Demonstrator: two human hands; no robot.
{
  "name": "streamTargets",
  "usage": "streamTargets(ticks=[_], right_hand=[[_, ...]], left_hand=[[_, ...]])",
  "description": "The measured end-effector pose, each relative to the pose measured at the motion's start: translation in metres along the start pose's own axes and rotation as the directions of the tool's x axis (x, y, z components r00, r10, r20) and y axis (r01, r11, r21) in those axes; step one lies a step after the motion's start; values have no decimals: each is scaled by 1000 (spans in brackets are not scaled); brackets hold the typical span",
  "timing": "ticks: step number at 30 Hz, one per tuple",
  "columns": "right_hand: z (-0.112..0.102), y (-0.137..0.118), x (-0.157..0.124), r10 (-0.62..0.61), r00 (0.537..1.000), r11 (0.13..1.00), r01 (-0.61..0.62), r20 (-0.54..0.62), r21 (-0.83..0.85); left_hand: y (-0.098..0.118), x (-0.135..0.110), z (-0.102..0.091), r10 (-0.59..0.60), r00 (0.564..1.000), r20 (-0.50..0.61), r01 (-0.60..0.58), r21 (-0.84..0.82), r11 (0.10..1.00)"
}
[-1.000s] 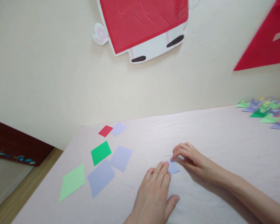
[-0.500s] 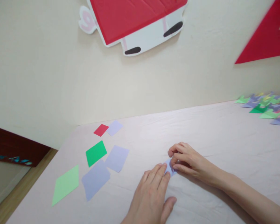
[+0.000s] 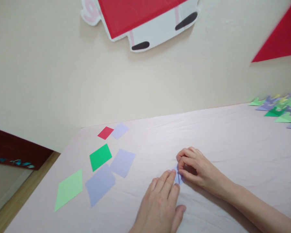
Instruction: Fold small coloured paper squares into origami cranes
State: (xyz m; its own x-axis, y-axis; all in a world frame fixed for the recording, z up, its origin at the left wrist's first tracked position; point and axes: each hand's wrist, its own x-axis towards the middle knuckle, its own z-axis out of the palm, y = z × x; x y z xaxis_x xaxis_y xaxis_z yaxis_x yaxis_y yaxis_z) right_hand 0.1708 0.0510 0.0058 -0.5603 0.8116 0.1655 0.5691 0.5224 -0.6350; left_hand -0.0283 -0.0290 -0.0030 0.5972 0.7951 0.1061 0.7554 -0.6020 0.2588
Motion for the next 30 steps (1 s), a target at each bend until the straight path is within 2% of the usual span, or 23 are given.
streamTargets(ticks=[8, 19, 30], right_hand=[[3, -2, -2, -15, 1000, 1000, 15, -26, -28], [7, -3, -3, -1, 1000, 997, 2, 6, -81], [9, -1, -4, 6, 1000, 995, -5, 14, -99]], left_hand=[[-2, 1, 2, 39, 999, -31, -37, 64, 997], [-1, 1, 2, 61, 997, -47, -53, 156, 986], [0, 0, 5, 57, 997, -46, -49, 167, 985]])
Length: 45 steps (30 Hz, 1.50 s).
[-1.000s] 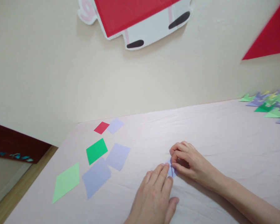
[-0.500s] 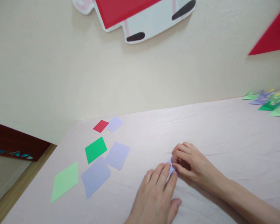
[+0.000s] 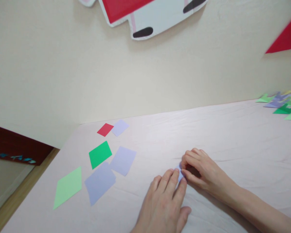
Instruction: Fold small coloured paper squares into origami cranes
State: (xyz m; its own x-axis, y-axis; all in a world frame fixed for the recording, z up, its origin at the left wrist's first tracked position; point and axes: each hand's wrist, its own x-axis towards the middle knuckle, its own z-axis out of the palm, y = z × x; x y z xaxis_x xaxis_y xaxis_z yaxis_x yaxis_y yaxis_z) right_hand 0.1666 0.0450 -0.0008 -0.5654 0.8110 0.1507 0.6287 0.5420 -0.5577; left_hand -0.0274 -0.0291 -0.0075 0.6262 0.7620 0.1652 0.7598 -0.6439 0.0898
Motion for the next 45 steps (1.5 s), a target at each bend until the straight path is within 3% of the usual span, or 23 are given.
streamTargets(ticks=[20, 27, 34, 45], right_hand=[[3, -1, -1, 9, 1000, 1000, -10, -29, -26], [3, -1, -5, 41, 998, 998, -39, -50, 48], [-2, -6, -7, 80, 996, 996, -78, -28, 52], [-3, 0, -5, 128, 992, 985, -129, 18, 112]], left_hand=[[4, 1, -2, -35, 997, -73, 35, -2, 999], [4, 2, -2, -45, 997, -62, 44, -9, 999], [4, 4, -4, -52, 998, -38, 51, -31, 998], [9, 4, -1, -68, 994, -86, 68, -1, 998]])
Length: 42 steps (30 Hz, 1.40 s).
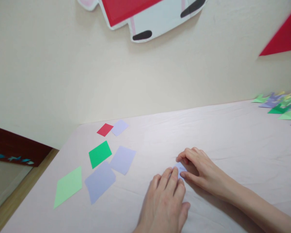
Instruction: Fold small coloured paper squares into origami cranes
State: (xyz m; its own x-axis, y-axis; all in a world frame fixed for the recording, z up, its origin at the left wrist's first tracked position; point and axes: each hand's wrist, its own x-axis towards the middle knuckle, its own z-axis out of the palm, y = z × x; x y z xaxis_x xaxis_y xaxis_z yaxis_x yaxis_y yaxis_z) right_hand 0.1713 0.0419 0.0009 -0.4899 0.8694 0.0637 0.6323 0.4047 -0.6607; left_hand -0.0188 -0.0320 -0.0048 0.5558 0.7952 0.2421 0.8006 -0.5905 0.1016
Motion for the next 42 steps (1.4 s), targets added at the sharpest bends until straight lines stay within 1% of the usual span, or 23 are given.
streamTargets(ticks=[6, 10, 14, 19, 21, 24, 27, 30, 32, 35, 37, 39, 41, 42], right_hand=[[1, 2, 3, -12, 1000, 999, 12, -6, 29], [2, 6, 6, -18, 999, 999, 19, -33, 45], [2, 7, 5, -45, 997, 997, 49, -64, 61], [-3, -4, 0, -15, 999, 999, 17, -46, 46], [-4, -6, -1, -11, 999, 999, 13, -41, 35], [-2, -3, 1, -13, 999, 998, 15, -44, 63], [1, 1, 5, -14, 996, 996, 22, -93, 90], [3, 0, 5, 17, 982, 994, 4, -190, 109], [3, -3, 0, 35, 972, 995, -12, -232, 99], [3, -10, -12, 33, 972, 999, -23, -233, 46], [3, -14, -20, 19, 978, 1000, -15, -210, 22], [5, -18, -26, 6, 984, 1000, -3, -181, 15], [7, -22, -29, -1, 988, 1000, 2, -154, 7], [8, -24, -29, -7, 990, 1000, 7, -139, 0]], left_hand=[[0, 0, 1, -8, 999, 42, 8, -17, 1000], [1, -1, -1, -11, 999, 51, 12, -21, 1000], [3, -3, 1, -16, 999, 30, 16, -3, 1000], [6, -4, 3, -36, 999, -27, 36, 6, 999], [6, -5, 3, -40, 999, -31, 40, -6, 999], [6, -7, 4, -55, 998, -12, 54, -31, 998], [9, -7, 7, -72, 997, -3, 72, -47, 996], [14, -5, 9, -122, 992, 30, 124, -72, 990], [15, -2, 6, -164, 984, 72, 171, -104, 980], [10, 4, -7, -187, 978, 89, 199, -162, 967], [2, 9, -16, -157, 985, 75, 170, -205, 964], [-6, 15, -23, -81, 993, 81, 100, -263, 960], [-12, 21, -26, -47, 995, 94, 75, -323, 943], [-14, 23, -25, -50, 994, 98, 81, -344, 935]])
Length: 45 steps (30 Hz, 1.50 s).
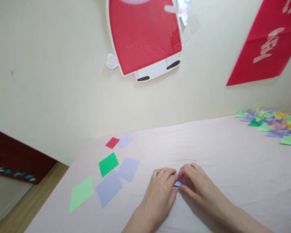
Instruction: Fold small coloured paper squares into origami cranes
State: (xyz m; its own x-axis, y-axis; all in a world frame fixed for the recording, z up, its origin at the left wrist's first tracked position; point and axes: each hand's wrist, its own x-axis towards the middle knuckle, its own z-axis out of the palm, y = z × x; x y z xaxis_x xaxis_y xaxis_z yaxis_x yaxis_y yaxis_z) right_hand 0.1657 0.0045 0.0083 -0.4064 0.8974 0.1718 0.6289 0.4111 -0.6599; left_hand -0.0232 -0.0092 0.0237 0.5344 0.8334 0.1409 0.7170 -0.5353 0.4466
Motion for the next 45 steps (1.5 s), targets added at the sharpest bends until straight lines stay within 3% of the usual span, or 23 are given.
streamTargets(ticks=[7, 13, 26, 34, 45], right_hand=[[1, 6, 6, -136, 990, 990, 137, 27, -27], [3, 11, 6, -198, 979, 980, 197, 59, 18], [-2, 6, 7, -34, 992, 999, 29, 124, 43], [5, 6, 10, -1, 995, 1000, -1, 97, 22], [14, 3, 10, 33, 997, 996, -28, 63, -86]], left_hand=[[1, -4, 11, -148, 987, -56, 147, -18, 989], [-1, -11, 14, -151, 985, -87, 141, -121, 983], [-15, -6, 15, -73, 987, -140, 54, -139, 989], [-8, -2, 20, -199, 969, -149, 174, -165, 971], [-6, 5, 25, -252, 961, -113, 259, 47, 965]])
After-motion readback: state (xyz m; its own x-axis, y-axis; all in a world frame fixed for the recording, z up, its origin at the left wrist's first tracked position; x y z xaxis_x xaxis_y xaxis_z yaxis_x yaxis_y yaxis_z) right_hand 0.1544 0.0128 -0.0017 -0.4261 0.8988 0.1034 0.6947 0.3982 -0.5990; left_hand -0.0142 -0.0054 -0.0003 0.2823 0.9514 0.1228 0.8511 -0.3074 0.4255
